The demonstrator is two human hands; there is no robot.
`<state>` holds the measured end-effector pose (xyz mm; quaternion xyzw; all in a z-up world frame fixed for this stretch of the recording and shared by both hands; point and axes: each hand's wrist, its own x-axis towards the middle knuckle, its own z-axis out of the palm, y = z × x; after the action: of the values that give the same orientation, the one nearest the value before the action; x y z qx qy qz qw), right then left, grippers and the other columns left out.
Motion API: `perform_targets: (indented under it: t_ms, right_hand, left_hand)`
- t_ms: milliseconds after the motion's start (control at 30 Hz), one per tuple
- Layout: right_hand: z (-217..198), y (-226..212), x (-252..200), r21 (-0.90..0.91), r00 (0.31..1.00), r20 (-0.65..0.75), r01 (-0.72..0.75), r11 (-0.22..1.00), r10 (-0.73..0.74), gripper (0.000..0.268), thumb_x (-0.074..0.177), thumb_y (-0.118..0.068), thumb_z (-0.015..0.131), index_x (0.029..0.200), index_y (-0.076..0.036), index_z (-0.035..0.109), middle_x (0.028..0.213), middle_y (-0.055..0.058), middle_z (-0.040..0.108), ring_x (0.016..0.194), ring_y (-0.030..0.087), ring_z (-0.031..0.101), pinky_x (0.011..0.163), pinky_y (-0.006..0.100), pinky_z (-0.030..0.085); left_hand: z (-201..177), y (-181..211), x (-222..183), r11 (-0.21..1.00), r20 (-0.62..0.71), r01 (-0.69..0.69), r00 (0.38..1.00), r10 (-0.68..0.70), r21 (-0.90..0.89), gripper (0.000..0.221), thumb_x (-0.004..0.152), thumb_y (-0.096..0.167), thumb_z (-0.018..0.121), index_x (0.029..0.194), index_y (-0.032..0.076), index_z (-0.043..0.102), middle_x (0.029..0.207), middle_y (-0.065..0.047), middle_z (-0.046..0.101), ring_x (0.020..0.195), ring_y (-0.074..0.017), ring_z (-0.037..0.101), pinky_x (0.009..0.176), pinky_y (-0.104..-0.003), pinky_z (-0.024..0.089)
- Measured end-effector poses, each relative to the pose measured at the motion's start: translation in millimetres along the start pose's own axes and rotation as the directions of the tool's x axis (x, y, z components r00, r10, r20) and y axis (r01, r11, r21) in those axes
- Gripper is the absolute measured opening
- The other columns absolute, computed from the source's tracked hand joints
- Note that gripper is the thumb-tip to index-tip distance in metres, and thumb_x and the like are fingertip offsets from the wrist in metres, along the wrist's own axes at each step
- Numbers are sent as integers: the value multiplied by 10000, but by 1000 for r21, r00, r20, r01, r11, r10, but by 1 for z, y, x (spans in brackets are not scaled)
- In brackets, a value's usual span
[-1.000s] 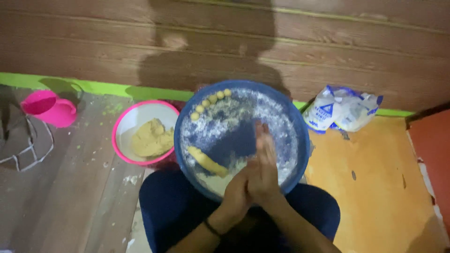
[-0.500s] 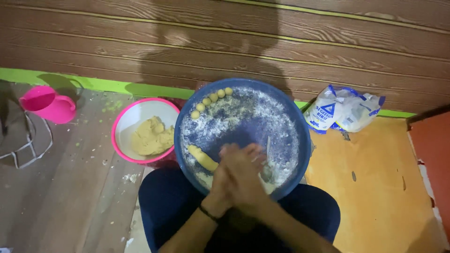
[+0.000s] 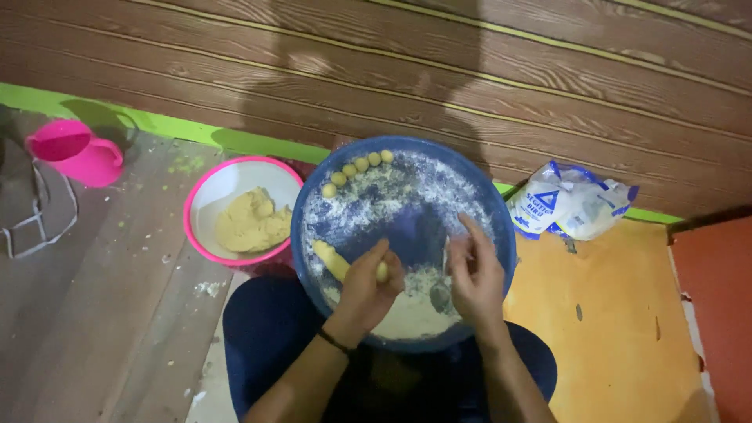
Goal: Portioning a roll of dough into small uniform balls and arranging them in a tray.
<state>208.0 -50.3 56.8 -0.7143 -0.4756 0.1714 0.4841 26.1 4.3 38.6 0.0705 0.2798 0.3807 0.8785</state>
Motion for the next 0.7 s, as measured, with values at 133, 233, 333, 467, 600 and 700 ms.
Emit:
perform_targets:
  t_ms: [133, 233, 333, 467, 600, 700]
  right_hand:
    - [46, -9, -5, -75, 944, 200, 283, 956, -263, 552, 998, -234, 572, 1505, -34, 487, 1427, 231, 474, 1379, 439, 475, 1039, 535, 502]
    - [58, -56, -40, -17, 832, 368, 453, 891, -416, 544, 1044, -232, 422, 1524, 26, 412, 1533, 274, 404, 1466, 448, 355, 1207, 545, 303]
    - [55, -74, -41, 125, 745, 509, 433, 893, -432, 453, 975, -126, 389, 1403, -23, 497, 1604, 239, 371, 1522, 452, 253, 1250, 595, 102]
    - [50, -111, -26, -16, 821, 67, 570, 822, -568, 545, 910, 34, 466, 1445, 137, 438, 1446, 314, 570, 1294, 421, 640, 1120, 478, 516]
    - [64, -90, -56, 74, 679, 454, 616, 785, -576, 573, 1028, -346, 499, 1479, 7, 476, 1598, 214, 407, 1517, 437, 340, 1174, 566, 295]
    - [77, -50, -34, -102, 786, 352, 571, 814, -508, 487, 1035, -274, 440, 1517, -204, 433, 1609, 146, 408, 1480, 355, 386, 1222, 580, 216]
  left_hand:
    - [-35, -49, 27, 770, 139, -251, 968, 209, 586, 342, 961, 267, 617, 1254, 96, 653, 1308, -116, 642, 1270, -256, 606, 1086, -419, 462]
    - [-52, -52, 30, 994, 386, -18, 920, 59, -110, 547, 1097, 379, 283, 1515, 39, 371, 1488, -197, 452, 1416, -313, 443, 1232, -477, 306]
    - [28, 0, -29, 980, 329, -109, 931, 159, -167, 537, 1075, 330, 266, 1472, -10, 387, 1495, -213, 460, 1378, -318, 440, 1197, -466, 321]
    - [2, -35, -39, 996, 4, 87, 996, -87, 21, 412, 1041, 257, 460, 1401, 66, 516, 1302, -119, 627, 1082, -227, 596, 923, -373, 475]
    - [-34, -22, -1, 904, 749, -413, 633, 198, 110, 572, 1138, 387, 265, 1639, 125, 173, 1719, -106, 176, 1598, -260, 185, 1329, -435, 193]
    - [1, -13, -33, 994, 184, -106, 977, 105, -7, 542, 1023, 320, 419, 1445, -1, 529, 1471, -133, 582, 1270, -236, 557, 1100, -380, 421]
